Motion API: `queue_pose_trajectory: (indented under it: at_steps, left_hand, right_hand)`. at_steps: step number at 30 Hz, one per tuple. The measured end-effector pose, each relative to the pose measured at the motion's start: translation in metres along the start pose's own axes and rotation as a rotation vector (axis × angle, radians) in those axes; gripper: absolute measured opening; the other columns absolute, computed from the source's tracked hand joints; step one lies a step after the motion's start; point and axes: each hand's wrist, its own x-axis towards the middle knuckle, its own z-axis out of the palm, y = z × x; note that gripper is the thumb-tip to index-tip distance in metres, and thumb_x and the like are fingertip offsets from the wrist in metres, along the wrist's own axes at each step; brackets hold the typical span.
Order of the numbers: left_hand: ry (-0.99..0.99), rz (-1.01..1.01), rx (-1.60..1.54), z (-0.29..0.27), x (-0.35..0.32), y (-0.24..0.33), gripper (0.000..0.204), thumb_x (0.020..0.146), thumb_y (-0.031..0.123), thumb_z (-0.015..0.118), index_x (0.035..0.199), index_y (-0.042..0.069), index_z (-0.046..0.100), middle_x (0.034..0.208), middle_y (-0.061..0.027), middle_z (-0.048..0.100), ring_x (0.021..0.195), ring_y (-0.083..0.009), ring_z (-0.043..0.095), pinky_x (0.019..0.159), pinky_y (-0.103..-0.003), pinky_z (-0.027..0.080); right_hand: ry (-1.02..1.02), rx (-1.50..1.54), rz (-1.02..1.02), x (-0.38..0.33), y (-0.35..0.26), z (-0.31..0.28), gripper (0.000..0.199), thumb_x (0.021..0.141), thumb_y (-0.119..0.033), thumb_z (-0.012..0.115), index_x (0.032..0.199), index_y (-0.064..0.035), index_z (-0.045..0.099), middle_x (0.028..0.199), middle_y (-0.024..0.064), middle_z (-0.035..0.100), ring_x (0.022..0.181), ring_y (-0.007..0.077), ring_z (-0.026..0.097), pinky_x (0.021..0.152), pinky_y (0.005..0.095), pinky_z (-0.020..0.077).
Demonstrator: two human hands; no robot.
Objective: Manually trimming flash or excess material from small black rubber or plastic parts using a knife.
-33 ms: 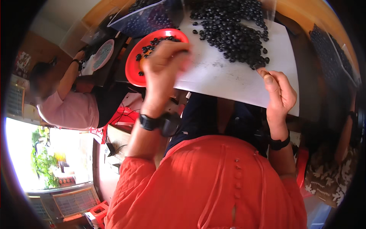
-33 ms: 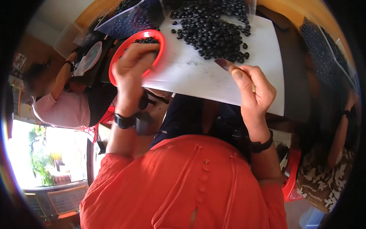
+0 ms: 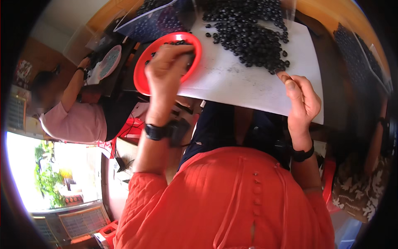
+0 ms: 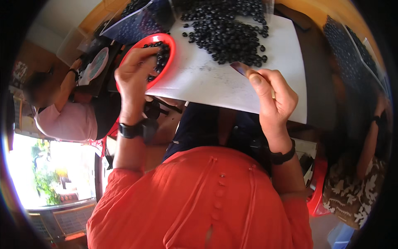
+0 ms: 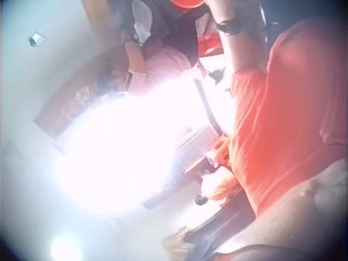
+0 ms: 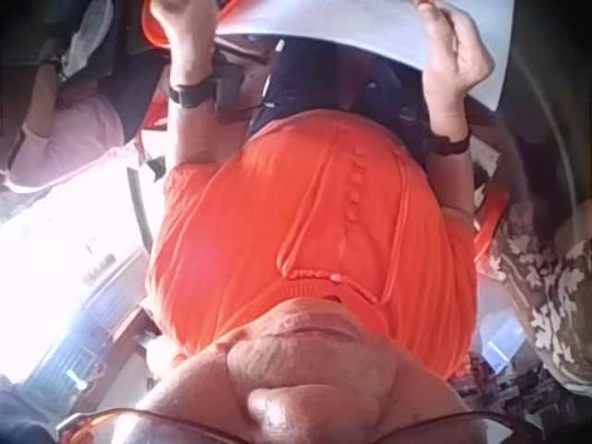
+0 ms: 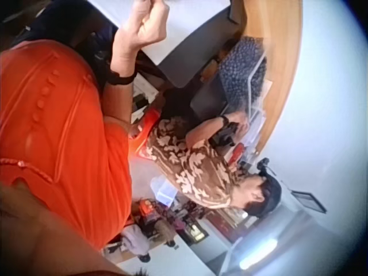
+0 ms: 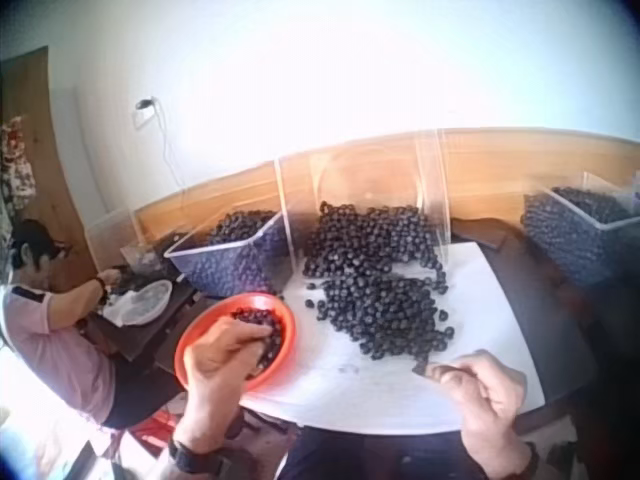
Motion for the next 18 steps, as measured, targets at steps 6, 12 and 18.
queue_pose_trajectory:
  at_steps: [6,12,18]
  left_hand:
    - [0.003,0.226,0.57,-0.013,0.01,-0.032,0.022,0.083,0.001,0.074,0.104,0.004,0.077,0.106,-0.0115,0.071,0.106,-0.0305,0.063,0.091,-0.038,0.051]
    - [-0.369,0.372,0.381,0.08,-0.003,0.006,0.031,0.083,0.002,0.076,0.114,0.006,0.075,0.122,-0.0128,0.068,0.118,-0.0338,0.058,0.102,-0.042,0.048]
    - [-0.538,0.686,0.44,0.152,0.022,0.034,0.046,0.088,0.021,0.078,0.131,0.01,0.067,0.141,-0.0185,0.057,0.133,-0.0409,0.05,0.106,-0.05,0.045]
  right_hand:
    - [0.075,0.111,-0.014,0.0,0.001,-0.003,0.022,0.106,-0.013,0.062,0.099,0.0067,0.067,0.079,0.0034,0.06,0.09,0.0165,0.068,0.088,0.0279,0.0502]
    - [0.206,0.272,-0.015,0.004,0.004,-0.012,0.023,0.106,-0.016,0.062,0.099,0.0045,0.068,0.078,0.0036,0.062,0.074,0.011,0.057,0.075,0.0276,0.0469]
    - [0.314,0.411,0.049,0.01,0.009,-0.03,0.023,0.107,-0.017,0.061,0.1,0.0034,0.068,0.08,0.0034,0.063,0.069,0.0107,0.055,0.066,0.0268,0.0437]
